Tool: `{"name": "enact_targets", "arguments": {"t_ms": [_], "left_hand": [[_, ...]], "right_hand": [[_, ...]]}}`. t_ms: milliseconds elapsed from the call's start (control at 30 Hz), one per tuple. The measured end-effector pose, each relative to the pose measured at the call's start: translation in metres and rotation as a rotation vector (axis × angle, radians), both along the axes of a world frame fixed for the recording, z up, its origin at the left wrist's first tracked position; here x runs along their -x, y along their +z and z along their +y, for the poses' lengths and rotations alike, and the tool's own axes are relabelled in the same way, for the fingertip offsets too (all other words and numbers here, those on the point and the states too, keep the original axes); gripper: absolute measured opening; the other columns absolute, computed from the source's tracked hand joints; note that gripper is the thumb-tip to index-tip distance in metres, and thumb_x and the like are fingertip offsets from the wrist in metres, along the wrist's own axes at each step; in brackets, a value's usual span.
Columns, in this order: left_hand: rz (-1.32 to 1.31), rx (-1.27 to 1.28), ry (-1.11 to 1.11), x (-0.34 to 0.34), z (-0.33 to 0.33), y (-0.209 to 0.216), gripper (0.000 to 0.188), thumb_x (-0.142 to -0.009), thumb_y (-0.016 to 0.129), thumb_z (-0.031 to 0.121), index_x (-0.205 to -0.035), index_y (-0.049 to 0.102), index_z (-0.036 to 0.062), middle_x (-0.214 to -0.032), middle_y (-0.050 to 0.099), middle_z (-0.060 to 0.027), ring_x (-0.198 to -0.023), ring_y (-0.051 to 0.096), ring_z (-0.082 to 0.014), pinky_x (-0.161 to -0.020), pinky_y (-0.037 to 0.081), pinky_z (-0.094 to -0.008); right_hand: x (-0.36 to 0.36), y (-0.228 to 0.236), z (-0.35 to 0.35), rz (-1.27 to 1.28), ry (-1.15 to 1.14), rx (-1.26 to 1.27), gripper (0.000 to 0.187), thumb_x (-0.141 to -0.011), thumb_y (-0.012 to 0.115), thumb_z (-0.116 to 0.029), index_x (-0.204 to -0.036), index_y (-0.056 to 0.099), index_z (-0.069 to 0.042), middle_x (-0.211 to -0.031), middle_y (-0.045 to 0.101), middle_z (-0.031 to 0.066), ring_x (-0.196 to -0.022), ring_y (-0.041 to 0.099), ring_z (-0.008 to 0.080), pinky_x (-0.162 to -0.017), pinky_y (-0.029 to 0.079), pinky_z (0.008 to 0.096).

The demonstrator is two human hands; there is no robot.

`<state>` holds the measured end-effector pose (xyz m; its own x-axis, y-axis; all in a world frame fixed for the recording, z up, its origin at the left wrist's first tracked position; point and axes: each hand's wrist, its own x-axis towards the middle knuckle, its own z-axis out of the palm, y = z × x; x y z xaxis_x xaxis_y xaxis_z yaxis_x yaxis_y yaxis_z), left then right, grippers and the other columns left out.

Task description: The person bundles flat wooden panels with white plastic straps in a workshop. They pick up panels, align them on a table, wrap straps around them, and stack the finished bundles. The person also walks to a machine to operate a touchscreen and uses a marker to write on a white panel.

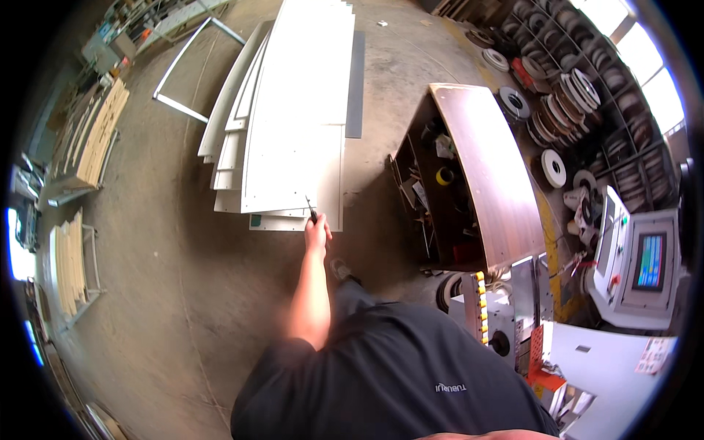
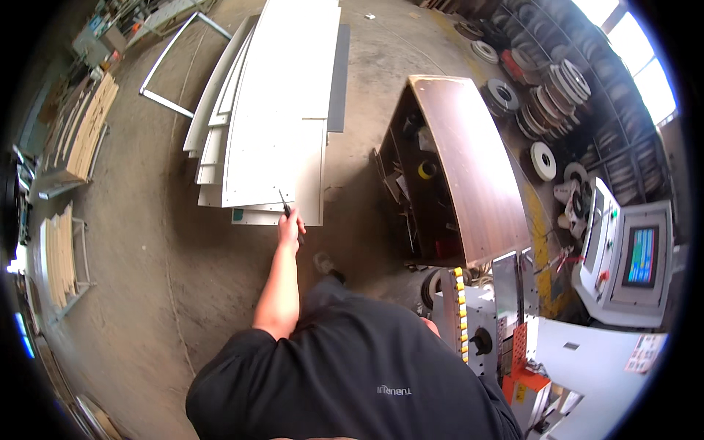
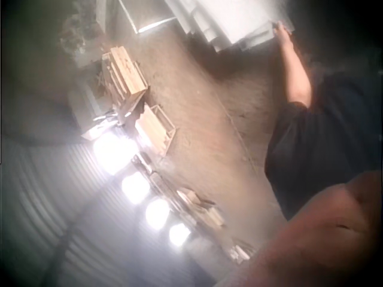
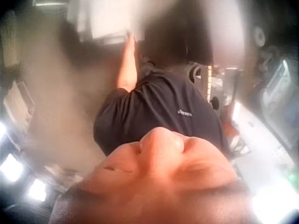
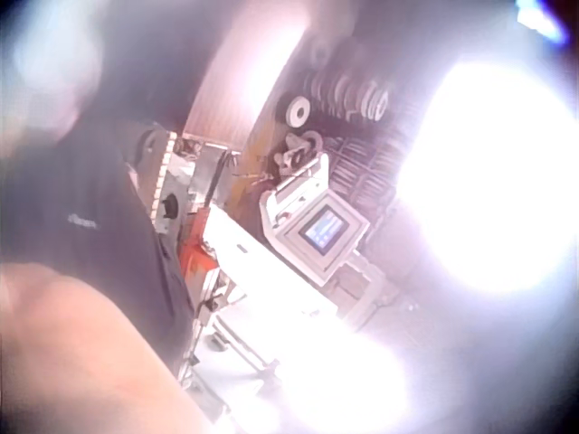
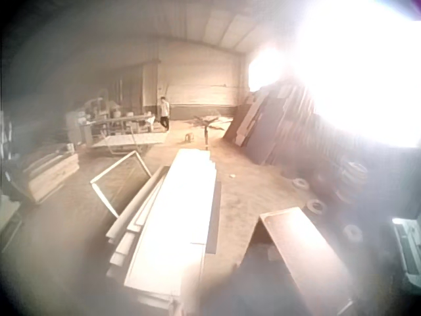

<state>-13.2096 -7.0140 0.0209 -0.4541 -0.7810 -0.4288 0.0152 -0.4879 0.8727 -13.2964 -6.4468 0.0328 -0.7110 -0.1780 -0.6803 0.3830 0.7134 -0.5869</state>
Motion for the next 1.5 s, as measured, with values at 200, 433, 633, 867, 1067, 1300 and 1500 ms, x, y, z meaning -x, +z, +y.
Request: {"name": "enact_targets", "arguments": {"t_ms": [200,433,633,867,1067,1300,1500], "left_hand": [[-0.275,-0.165,0.197,-0.006,-0.088,-0.045,0.017,-0.099,0.061,0.024,-0.093,0.058,0.0086,-0.061,0.051,0.0008,-0.046,0.049,-0.0119,-0.042,0.041,-0.029],[-0.186,-0.23,0.082,-0.055,-0.049,-0.051,0.014,-0.098,0.066,0.021,-0.095,0.063,0.0083,-0.062,0.053,0.0015,-0.046,0.049,-0.011,-0.045,0.042,-0.0283],[-0.438,-0.12,-0.088,-0.072,-0.038,-0.037,0.016,-0.093,0.073,0.023,-0.086,0.067,0.0093,-0.062,0.056,0.0023,-0.047,0.05,-0.0071,-0.043,0.039,-0.0278],[-0.818,0.195,-0.357,-0.032,-0.061,-0.057,0.042,-0.092,0.068,0.041,-0.098,0.07,-0.0006,-0.083,0.071,-0.0214,-0.084,0.071,-0.037,-0.077,0.054,-0.0442],[-0.632,-0.36,0.15,0.055,-0.058,-0.063,0.03,-0.095,0.069,0.031,-0.086,0.065,0.0029,-0.063,0.062,-0.0054,-0.047,0.057,-0.0135,-0.047,0.045,-0.033],[-0.742,0.19,-0.38,0.163,-0.078,-0.057,0.038,-0.094,0.071,0.038,-0.108,0.075,0.0026,-0.081,0.072,-0.0095,-0.072,0.069,-0.0201,-0.068,0.054,-0.0379],[-0.671,-0.121,-0.334,0.243,-0.159,-0.049,0.041,-0.095,0.071,0.037,-0.116,0.075,0.0017,-0.091,0.076,-0.0136,-0.085,0.073,-0.0257,-0.075,0.055,-0.0387]], "right_hand": [[0.047,-0.015,-0.083,-0.068,0.087,0.004,0.033,-0.097,0.069,-0.031,-0.117,0.071,-0.005,-0.102,0.076,0.0131,-0.099,0.072,0.0201,-0.09,0.054,0.0333],[0.125,-0.002,-0.163,-0.008,0.376,-0.116,0.036,-0.097,0.067,-0.034,-0.119,0.072,-0.006,-0.105,0.077,0.0132,-0.101,0.072,0.0217,-0.091,0.054,0.0344],[0.214,0.0,-0.243,0.027,0.627,-0.18,0.036,-0.093,0.07,-0.034,-0.116,0.075,-0.007,-0.106,0.077,0.0137,-0.101,0.074,0.0256,-0.091,0.055,0.0371],[0.348,0.041,-0.394,0.193,1.017,-0.122,0.032,-0.09,0.071,-0.033,-0.109,0.075,-0.008,-0.104,0.076,0.0136,-0.098,0.073,0.031,-0.088,0.056,0.0401],[0.497,0.094,-0.496,0.408,0.913,0.058,0.028,-0.091,0.069,-0.03,-0.108,0.074,-0.009,-0.099,0.075,0.0145,-0.094,0.072,0.0331,-0.083,0.057,0.0421],[0.632,0.116,-0.588,0.507,0.809,0.075,0.026,-0.093,0.068,-0.027,-0.11,0.073,-0.008,-0.099,0.076,0.0113,-0.092,0.074,0.0257,-0.083,0.057,0.036],[0.706,0.1,-0.643,0.565,0.775,0.054,0.028,-0.093,0.069,-0.029,-0.109,0.074,-0.006,-0.094,0.076,0.0132,-0.088,0.074,0.0234,-0.08,0.056,0.0354]]}}
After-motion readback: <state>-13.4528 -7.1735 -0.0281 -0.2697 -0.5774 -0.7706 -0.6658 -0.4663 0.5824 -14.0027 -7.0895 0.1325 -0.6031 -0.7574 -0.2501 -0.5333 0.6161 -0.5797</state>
